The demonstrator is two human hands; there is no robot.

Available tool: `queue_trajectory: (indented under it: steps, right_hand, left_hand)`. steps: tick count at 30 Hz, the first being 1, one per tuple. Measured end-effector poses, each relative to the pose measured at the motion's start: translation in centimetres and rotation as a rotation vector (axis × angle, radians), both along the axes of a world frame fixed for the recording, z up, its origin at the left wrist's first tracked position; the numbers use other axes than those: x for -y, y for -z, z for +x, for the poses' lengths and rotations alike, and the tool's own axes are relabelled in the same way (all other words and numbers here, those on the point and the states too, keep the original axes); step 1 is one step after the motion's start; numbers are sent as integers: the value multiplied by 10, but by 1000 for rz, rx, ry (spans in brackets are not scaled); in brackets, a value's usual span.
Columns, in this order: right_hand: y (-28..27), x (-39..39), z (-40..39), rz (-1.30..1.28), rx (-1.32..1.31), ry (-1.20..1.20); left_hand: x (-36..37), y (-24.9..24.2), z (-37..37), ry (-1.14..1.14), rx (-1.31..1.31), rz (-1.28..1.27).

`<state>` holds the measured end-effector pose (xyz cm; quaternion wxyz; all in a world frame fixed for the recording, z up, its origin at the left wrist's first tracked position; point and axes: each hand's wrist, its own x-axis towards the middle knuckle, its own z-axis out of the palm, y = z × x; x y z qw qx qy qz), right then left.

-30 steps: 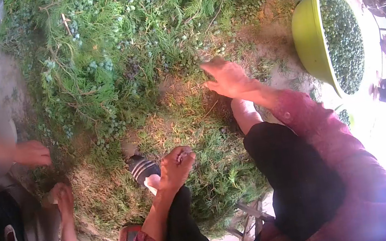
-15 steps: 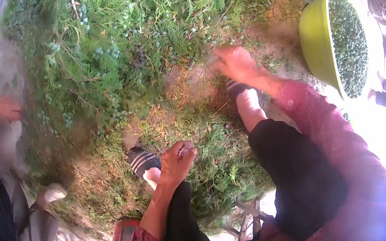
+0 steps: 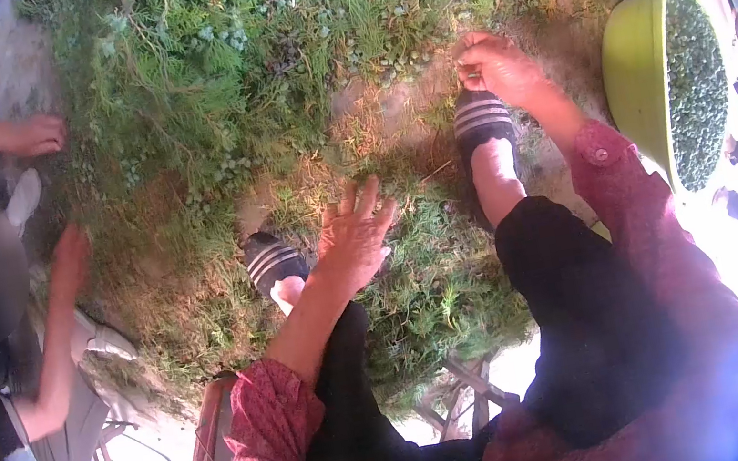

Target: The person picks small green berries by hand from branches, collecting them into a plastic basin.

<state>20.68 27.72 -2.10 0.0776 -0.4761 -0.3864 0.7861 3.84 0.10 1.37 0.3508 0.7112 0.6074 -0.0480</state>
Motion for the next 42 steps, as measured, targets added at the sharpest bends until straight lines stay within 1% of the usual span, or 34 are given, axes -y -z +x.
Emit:
queue_trajectory:
  steps: [1,3,4,6,9,10,11,13,14,15,16,17,18,19,20,22,23,25,26,27,28,29,30,31,32,33,34,35,36,37,39,40,41,42]
  right_hand:
    - [-5,2,-2,-2,-3,1]
    - [-18,13,-7,-209,-190,-59]
    - [-25,21,-14,-220,-148,-132]
    - [-41,42,-36,14,112,-454]
    - [-12,83,-54,690,-14,-946]
    - [-6,95,-57,755,-42,-1025]
    - [3,106,-53,829,-91,-1029]
    - [8,115,-48,938,239,-1419]
    - [8,114,-41,935,239,-1423]
    - [4,112,-32,957,202,-1513]
    - [2,111,-27,978,164,-1606]
    - [2,110,-27,974,168,-1616]
    - [-2,111,-32,934,158,-1448]
    - [-5,113,-38,889,145,-1279]
    - [-6,116,-45,883,142,-1283]
    - [-3,123,-59,956,47,-1198]
    - [-1,126,-63,948,46,-1201]
    - [6,130,-67,1060,132,-1322]
    - [13,131,-61,1118,138,-1320]
    - [15,129,-60,1111,136,-1329]
    - [15,126,-58,999,100,-1303]
    - [15,120,-57,890,69,-1273]
    - [14,113,-57,674,72,-1233]
    - [-9,100,-61,320,113,-1185]
    - [-19,92,-57,91,68,-1020]
    - [-26,85,-51,-132,24,-849]
    - [-33,76,-45,-136,28,-855]
    - [-39,66,-38,-207,-83,-750]
    - [-44,59,-33,-275,-192,-642]
    - [-54,56,-31,-278,-187,-647]
    - [-72,57,-24,-219,-140,-432]
    - [-62,51,-19,-228,-296,-448]
    - [-64,48,-16,-229,-293,-449]
    - [-68,45,-14,-254,-332,-411]
  left_hand:
    - [3,3,-1,1,-3,-2]
    - [12,4,-3,-32,-34,-31]
    - [15,1,-3,-51,-19,-32]
    - [20,-1,-2,-39,-33,-44]
    - [28,-2,3,-22,-37,-69]
    - [31,-1,4,-18,-29,-90]
    - [34,-1,5,-18,-31,-93]
    - [39,-1,8,7,22,-164]
    - [47,2,8,32,44,-138]
    - [48,2,8,29,50,-139]
    - [48,1,9,40,104,-240]
    - [49,1,11,51,159,-340]
    - [53,2,11,24,183,-257]
    - [56,3,11,19,188,-261]
    - [57,4,10,-2,219,-267]
    - [56,3,3,-70,276,-253]
    - [56,4,-4,-72,280,-260]
    - [60,6,-20,-295,310,-127]
    - [61,7,-29,-302,316,-132]
    - [62,6,-38,-449,378,-49]
    - [63,3,-45,-595,439,35]
    - [63,-3,-50,-601,447,34]
    - [61,-10,-54,-748,432,19]
    - [61,-14,-58,-896,416,3]
    - [64,-15,-62,-901,421,3]
    - [68,-14,-67,-1024,497,18]
    - [73,-15,-71,-1148,571,33]
    - [77,-15,-77,-1155,575,32]
    - [81,-16,-82,-1072,513,105]
    - [82,-17,-84,-987,450,176]
    - [83,-15,-83,-1032,499,173]
    - [87,-9,-84,-971,475,198]
    - [89,-5,-84,-910,452,222]
    - [87,-6,-83,-911,454,221]
